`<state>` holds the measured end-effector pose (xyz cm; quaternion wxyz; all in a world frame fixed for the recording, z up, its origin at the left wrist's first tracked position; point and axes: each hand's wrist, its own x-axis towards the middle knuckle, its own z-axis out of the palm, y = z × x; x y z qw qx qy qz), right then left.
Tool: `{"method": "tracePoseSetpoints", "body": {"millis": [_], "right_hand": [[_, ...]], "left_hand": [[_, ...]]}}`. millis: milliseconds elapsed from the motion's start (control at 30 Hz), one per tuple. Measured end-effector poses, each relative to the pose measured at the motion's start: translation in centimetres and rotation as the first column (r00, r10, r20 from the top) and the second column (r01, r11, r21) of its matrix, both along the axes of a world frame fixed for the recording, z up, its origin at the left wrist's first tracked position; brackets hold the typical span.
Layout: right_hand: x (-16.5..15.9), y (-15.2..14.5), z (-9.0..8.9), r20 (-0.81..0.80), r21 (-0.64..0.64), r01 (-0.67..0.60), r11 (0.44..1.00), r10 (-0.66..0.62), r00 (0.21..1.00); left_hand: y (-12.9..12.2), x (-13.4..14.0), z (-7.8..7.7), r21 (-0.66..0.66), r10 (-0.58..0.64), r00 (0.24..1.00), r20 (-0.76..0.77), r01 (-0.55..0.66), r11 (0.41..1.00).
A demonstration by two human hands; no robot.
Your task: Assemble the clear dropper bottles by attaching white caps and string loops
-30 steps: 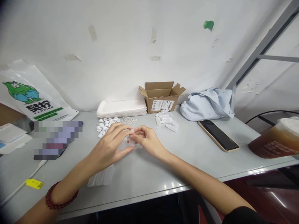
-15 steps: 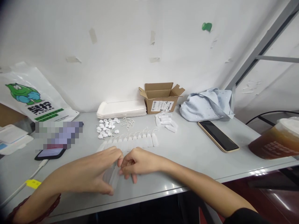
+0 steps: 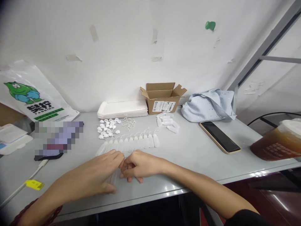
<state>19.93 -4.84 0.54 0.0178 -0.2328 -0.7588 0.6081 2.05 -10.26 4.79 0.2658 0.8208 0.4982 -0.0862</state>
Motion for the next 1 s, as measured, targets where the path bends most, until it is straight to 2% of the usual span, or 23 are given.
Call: {"method": "tracePoseSetpoints", "body": {"millis": [300, 467, 633, 800, 1000], "right_hand": [[-0.1, 0.0, 0.0, 0.021, 0.003, -0.015, 1.0, 0.015, 1.0], [0.0, 0.0, -0.2, 0.026, 0.02, -0.022, 1.0, 0.021, 0.999], [0.0, -0.1, -0.1, 0.029, 0.007, -0.03, 1.0, 0.029, 0.999], [0.0, -0.1, 0.0, 0.029, 0.004, -0.026, 1.0, 0.026, 0.999], [-0.1, 0.0, 0.1, 0.043, -0.007, -0.016, 1.0, 0.016, 0.999]], "left_hand": [[0.1, 0.0, 0.1, -0.001, 0.007, 1.0, -0.013, -0.007, 1.0], [0.4, -1.7, 0.8, -0.018, 0.047, 0.994, 0.103, -0.045, 0.999], [1.0, -3.1, 1.3, 0.001, 0.114, 0.992, 0.045, -0.114, 0.993], [0.8, -2.5, 0.7, -0.006, 0.055, 0.998, 0.008, -0.055, 0.998], [-0.1, -1.4, -0.3, 0.068, -0.03, 0.999, -0.011, 0.03, 0.997]]}}
